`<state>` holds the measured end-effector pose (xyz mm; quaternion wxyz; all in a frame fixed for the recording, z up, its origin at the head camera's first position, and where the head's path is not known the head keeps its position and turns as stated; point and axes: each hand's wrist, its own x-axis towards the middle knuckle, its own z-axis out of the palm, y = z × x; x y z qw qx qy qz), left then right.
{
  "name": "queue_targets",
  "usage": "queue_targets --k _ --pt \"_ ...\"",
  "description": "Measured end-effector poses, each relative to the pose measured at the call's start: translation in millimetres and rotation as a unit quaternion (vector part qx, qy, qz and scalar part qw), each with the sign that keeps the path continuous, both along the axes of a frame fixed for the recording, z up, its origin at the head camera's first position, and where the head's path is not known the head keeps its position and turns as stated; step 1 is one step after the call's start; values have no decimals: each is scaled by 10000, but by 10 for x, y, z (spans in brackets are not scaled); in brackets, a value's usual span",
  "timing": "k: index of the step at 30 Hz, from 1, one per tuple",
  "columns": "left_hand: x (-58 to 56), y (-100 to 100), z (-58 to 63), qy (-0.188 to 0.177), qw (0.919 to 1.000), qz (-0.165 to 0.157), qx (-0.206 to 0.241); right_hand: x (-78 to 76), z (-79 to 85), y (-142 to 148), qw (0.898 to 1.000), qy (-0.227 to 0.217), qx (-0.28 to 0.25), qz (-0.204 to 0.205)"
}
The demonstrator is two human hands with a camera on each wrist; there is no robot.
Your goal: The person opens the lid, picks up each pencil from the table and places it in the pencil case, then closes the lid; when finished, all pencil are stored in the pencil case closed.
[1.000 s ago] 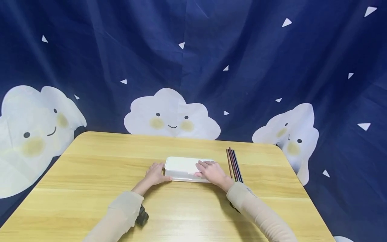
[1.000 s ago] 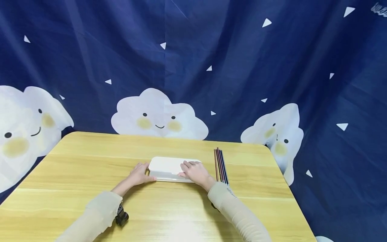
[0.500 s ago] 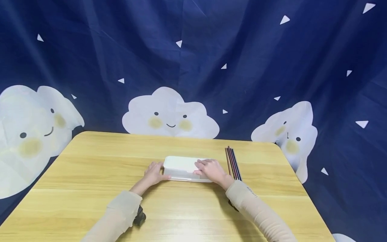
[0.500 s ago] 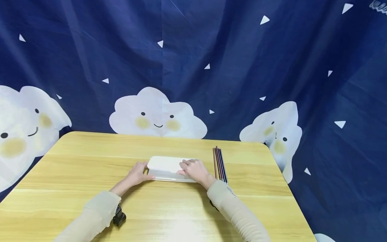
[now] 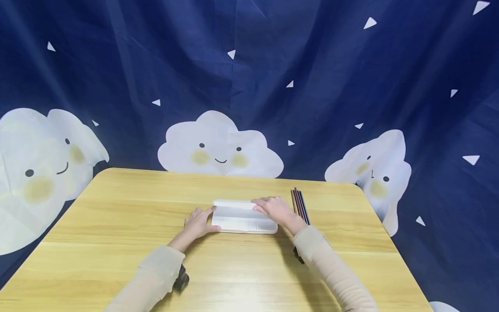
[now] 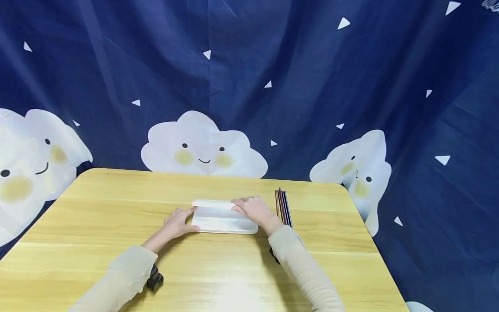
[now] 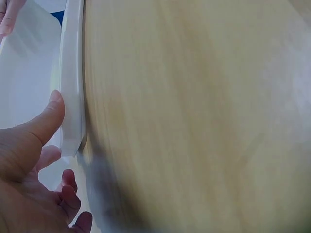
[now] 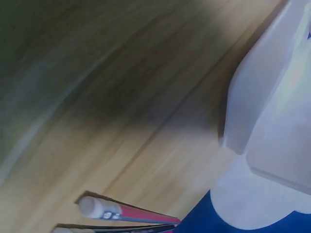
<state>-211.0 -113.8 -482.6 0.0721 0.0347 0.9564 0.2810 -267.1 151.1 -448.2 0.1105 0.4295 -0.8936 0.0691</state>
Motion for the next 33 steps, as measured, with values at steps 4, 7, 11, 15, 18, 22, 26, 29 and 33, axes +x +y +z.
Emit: queue_targets --k 4,7,11,15,18,22,26,29,33 --pt "-4 9 27 -21 9999 -32 -145 -5 20 28 9976 -568 -308 -231" --pt "-11 21 39 -61 9997 -32 -231 -29 36 66 9938 -704 -751 -408" --pt "-17 32 30 -64 9997 -30 -243 -78 34 165 9821 -582 -1550 -899" --pt "-15 28 19 -22 9998 -4 -204 -120 11 282 9642 -599 -2164 -1411" --pt "-21 20 21 -19 9999 10 -151 -138 -1 321 9651 -141 -2238 -1351" --pt "-27 9 28 -40 9999 12 -99 -153 -27 316 9662 873 -2156 -1112" --pt "-21 4 40 -60 9999 4 -122 -157 -30 323 9644 995 -2101 -1259" --pt "-14 4 50 -106 9998 5 -152 -148 -19 345 9678 633 -1945 -1465" --pt "-12 11 51 -127 9997 -23 -201 -137 -14 388 9734 112 -1607 -1628"
